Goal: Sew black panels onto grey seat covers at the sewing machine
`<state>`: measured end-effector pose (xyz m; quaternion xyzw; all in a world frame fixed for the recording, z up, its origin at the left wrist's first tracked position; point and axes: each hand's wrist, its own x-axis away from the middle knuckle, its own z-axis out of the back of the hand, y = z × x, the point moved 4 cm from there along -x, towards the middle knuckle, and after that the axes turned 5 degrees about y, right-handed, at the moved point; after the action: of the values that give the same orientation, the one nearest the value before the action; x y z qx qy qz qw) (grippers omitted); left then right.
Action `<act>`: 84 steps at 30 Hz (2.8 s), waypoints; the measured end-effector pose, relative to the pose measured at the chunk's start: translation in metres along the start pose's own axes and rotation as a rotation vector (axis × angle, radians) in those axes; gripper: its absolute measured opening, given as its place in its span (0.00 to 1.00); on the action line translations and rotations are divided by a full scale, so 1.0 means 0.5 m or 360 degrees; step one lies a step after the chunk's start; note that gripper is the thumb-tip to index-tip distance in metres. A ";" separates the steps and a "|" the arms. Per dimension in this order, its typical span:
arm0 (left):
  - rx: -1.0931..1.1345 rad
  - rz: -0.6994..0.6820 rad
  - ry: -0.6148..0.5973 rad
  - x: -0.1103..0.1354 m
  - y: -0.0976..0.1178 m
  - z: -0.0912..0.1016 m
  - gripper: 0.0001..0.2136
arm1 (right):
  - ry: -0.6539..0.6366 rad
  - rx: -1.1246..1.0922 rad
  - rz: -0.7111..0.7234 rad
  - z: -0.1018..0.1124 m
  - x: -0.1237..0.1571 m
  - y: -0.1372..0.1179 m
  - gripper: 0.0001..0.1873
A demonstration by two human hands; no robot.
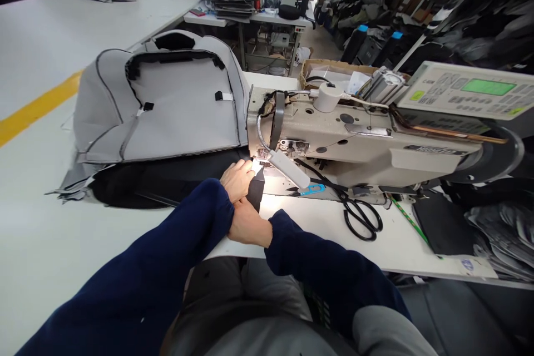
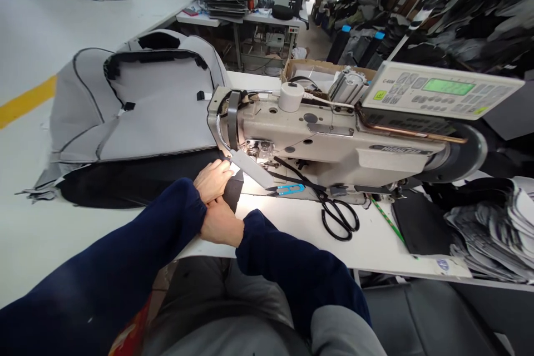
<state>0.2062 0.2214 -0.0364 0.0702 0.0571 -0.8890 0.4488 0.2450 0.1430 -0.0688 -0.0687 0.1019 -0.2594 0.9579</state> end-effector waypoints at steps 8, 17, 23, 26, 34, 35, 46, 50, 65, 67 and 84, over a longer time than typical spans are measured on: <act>0.0227 0.0088 -0.0100 0.004 -0.023 -0.024 0.17 | 0.0196 -0.0113 0.0204 0.042 0.039 0.014 0.17; 0.0208 -0.0017 0.0160 -0.024 -0.064 -0.044 0.13 | 0.0321 -0.0236 -0.0028 0.076 0.124 0.150 0.33; 0.0052 -0.0103 0.0291 -0.015 -0.057 -0.044 0.09 | 0.0477 -0.0227 -0.0032 0.061 0.078 0.176 0.29; 0.0130 -0.0182 0.0339 -0.009 -0.054 -0.049 0.11 | 0.0574 -0.0282 -0.0036 0.052 0.066 0.172 0.24; 0.0097 -0.0371 0.0178 0.008 -0.053 -0.055 0.11 | 0.0650 -0.0092 -0.0030 0.046 0.080 0.137 0.20; 0.0093 -0.0396 0.0185 0.005 -0.053 -0.051 0.11 | 0.0617 -0.0074 -0.0071 0.049 0.079 0.137 0.20; -0.0184 -0.0648 0.0136 -0.031 -0.103 -0.027 0.21 | 0.0288 0.0204 -0.0259 0.048 0.050 0.148 0.19; -0.0122 -0.0868 0.0067 -0.036 -0.128 -0.048 0.21 | 0.0236 0.0135 -0.0206 0.039 0.050 0.155 0.21; 0.0330 -0.0234 0.0244 0.090 -0.116 -0.081 0.25 | 0.0261 -0.0002 0.0245 0.041 0.057 0.120 0.20; 0.0261 -0.0121 0.0270 0.109 -0.102 -0.078 0.26 | 0.0251 -0.0018 0.0277 0.045 0.060 0.114 0.20; 0.0396 -0.0483 0.0175 -0.022 -0.132 -0.067 0.22 | 0.0397 -0.0171 -0.0060 0.033 0.084 0.210 0.30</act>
<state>0.1620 0.2746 -0.0646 0.1643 -0.0190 -0.9415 0.2937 0.3349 0.2126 -0.0791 -0.0889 0.2327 -0.2780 0.9277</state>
